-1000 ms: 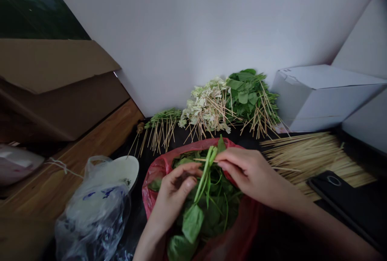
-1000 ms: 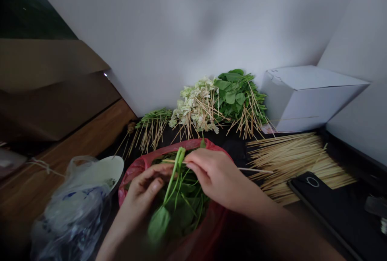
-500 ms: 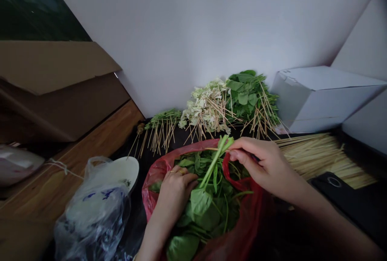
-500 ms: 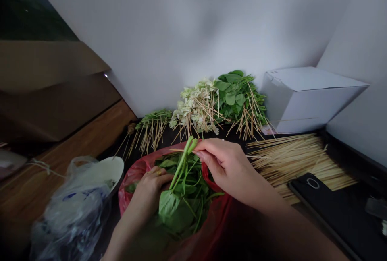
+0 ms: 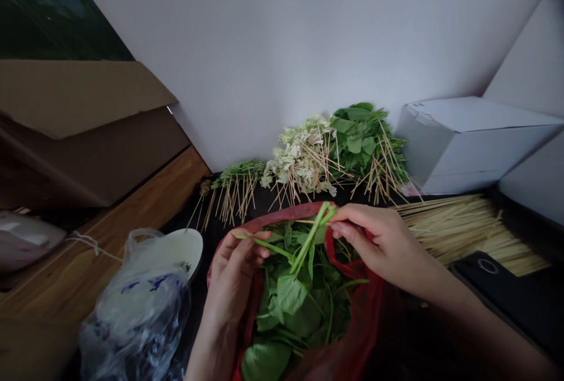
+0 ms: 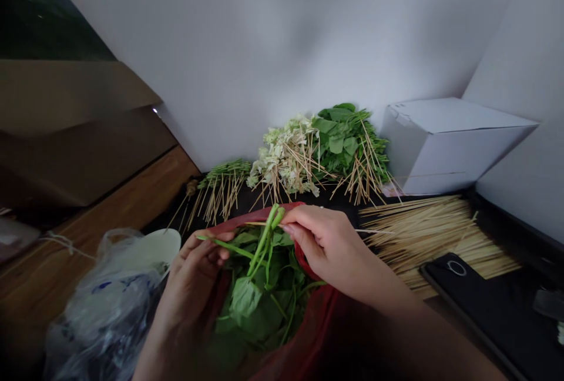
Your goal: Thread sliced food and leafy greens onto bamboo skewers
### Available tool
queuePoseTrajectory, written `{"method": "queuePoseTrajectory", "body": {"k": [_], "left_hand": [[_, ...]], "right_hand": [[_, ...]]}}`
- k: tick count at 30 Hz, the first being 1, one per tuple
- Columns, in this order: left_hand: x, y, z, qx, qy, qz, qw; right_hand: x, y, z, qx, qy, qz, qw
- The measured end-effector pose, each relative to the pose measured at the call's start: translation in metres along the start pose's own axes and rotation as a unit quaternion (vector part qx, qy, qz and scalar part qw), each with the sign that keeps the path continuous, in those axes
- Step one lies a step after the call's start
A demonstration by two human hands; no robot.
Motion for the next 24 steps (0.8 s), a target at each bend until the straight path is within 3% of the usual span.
{"method": "queuePoseTrajectory", "body": {"k": [7, 13, 16, 21, 24], "left_hand": [[-0.001, -0.002, 0.0, -0.028, 0.068, 0.006, 0.997], [-0.002, -0.001, 0.001, -0.001, 0.133, 0.003, 0.991], [-0.005, 0.002, 0.002, 0.008, 0.159, -0.026, 0.987], [-0.012, 0.013, 0.004, 0.057, 0.197, -0.131, 0.97], [-0.015, 0.017, 0.008, 0.076, 0.202, -0.148, 0.965]], "right_hand": [[-0.005, 0.001, 0.002, -0.009, -0.01, -0.018, 1.0], [-0.014, 0.0, 0.001, -0.007, -0.022, -0.032, 0.999], [-0.019, -0.001, 0.001, 0.011, -0.032, -0.039, 0.999], [-0.025, 0.001, 0.003, 0.007, -0.052, -0.067, 0.996], [-0.026, 0.001, 0.004, 0.006, -0.056, -0.071, 0.996]]}}
Point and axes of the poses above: each hand's wrist, its own y-axis away from the middle knuckle, its own x-axis out of the back of the hand, z = x × y, the point moved 2 cm from there along -y, towards the middle knuckle, and after that the axes turned 2 degrees about -y, right-handed, at the moved point
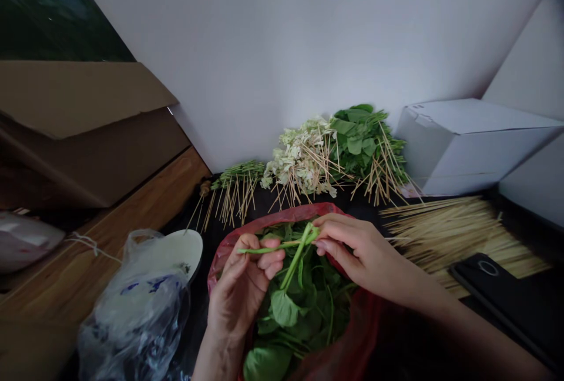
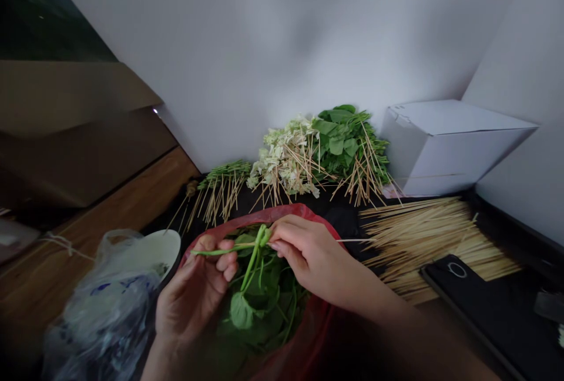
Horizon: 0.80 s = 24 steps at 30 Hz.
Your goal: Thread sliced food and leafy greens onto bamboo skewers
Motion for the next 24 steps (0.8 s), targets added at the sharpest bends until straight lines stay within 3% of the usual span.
{"method": "queuePoseTrajectory", "body": {"k": [6, 14, 19, 24], "left_hand": [[-0.002, 0.0, 0.004, 0.009, -0.029, 0.049, 0.998], [-0.001, 0.001, -0.008, 0.068, -0.141, -0.006, 0.988], [0.003, 0.001, -0.003, 0.116, -0.152, -0.056, 0.98], [0.011, 0.0, 0.003, 0.163, -0.155, -0.034, 0.974]], "right_hand": [[0.001, -0.001, 0.0, -0.004, 0.002, 0.002, 1.0], [0.004, 0.002, -0.008, 0.017, 0.028, -0.004, 0.999], [0.008, 0.002, -0.011, 0.025, 0.03, -0.016, 0.999], [0.01, 0.003, -0.016, 0.02, 0.024, -0.057, 0.998]]}}
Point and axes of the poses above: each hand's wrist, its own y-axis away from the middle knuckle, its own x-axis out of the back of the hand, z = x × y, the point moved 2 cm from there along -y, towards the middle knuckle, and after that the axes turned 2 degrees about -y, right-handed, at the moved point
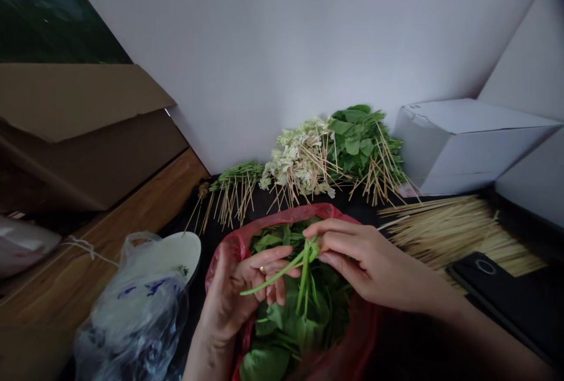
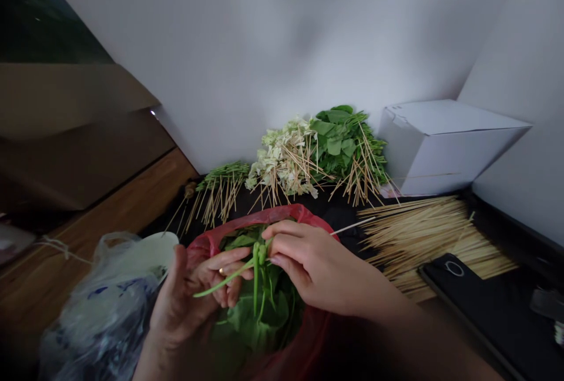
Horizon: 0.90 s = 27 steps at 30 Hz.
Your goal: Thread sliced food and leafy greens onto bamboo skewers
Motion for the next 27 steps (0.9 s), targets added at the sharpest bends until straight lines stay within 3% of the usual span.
{"method": "queuePoseTrajectory", "body": {"k": [5, 10, 17, 27], "left_hand": [[-0.007, -0.004, -0.006, -0.001, -0.081, -0.016, 0.997], [-0.014, -0.005, -0.011, -0.004, -0.122, -0.012, 0.992], [-0.008, -0.01, -0.013, -0.099, -0.035, 0.054, 0.993], [-0.006, -0.014, -0.015, -0.1, -0.004, 0.092, 0.991]], "right_hand": [[-0.005, 0.001, -0.005, -0.002, 0.001, -0.038, 0.999], [-0.007, 0.001, -0.006, -0.003, 0.005, -0.033, 0.999], [0.003, 0.001, -0.001, 0.004, 0.016, 0.041, 0.999], [0.001, 0.0, 0.01, -0.026, -0.007, 0.043, 0.999]]}}
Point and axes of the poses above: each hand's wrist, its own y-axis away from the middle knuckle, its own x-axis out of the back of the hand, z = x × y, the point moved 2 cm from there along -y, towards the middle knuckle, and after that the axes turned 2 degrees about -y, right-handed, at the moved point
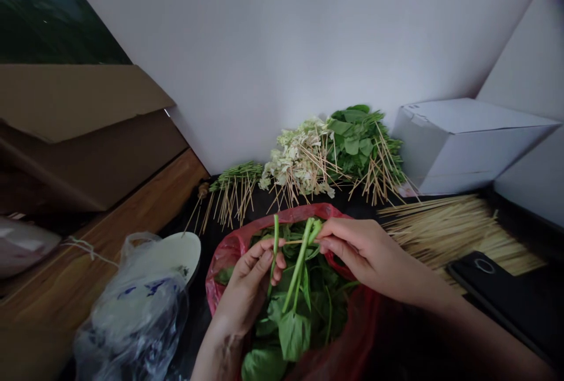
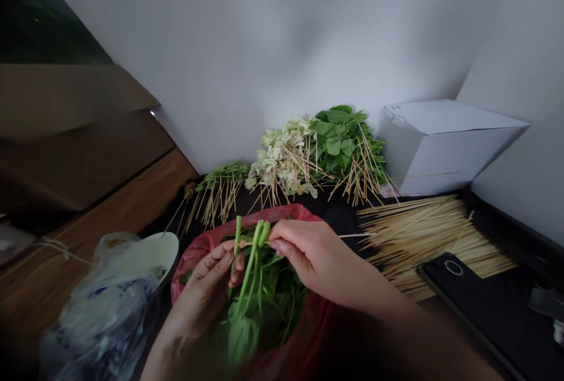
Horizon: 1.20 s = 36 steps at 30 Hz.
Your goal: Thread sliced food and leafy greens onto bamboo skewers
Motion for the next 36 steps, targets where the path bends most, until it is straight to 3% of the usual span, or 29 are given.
{"method": "queuePoseTrajectory", "body": {"k": [6, 13, 24, 30, 36], "left_hand": [[0.001, -0.002, 0.0, -0.001, 0.012, 0.041, 0.999], [-0.002, -0.002, 0.002, -0.007, 0.026, 0.042, 0.999], [0.0, -0.001, -0.001, -0.003, 0.051, 0.068, 0.996], [-0.002, -0.001, 0.0, -0.013, 0.04, 0.077, 0.996], [-0.001, -0.002, 0.002, -0.034, -0.01, 0.128, 0.991]], "right_hand": [[-0.011, 0.0, 0.008, -0.02, 0.038, 0.01, 0.999], [-0.021, 0.001, 0.011, -0.045, 0.062, -0.022, 0.997], [-0.025, 0.001, 0.013, -0.048, 0.085, -0.021, 0.995], [-0.026, 0.002, 0.015, -0.052, 0.081, -0.02, 0.995], [-0.027, 0.002, 0.01, -0.051, 0.078, -0.027, 0.995]]}}
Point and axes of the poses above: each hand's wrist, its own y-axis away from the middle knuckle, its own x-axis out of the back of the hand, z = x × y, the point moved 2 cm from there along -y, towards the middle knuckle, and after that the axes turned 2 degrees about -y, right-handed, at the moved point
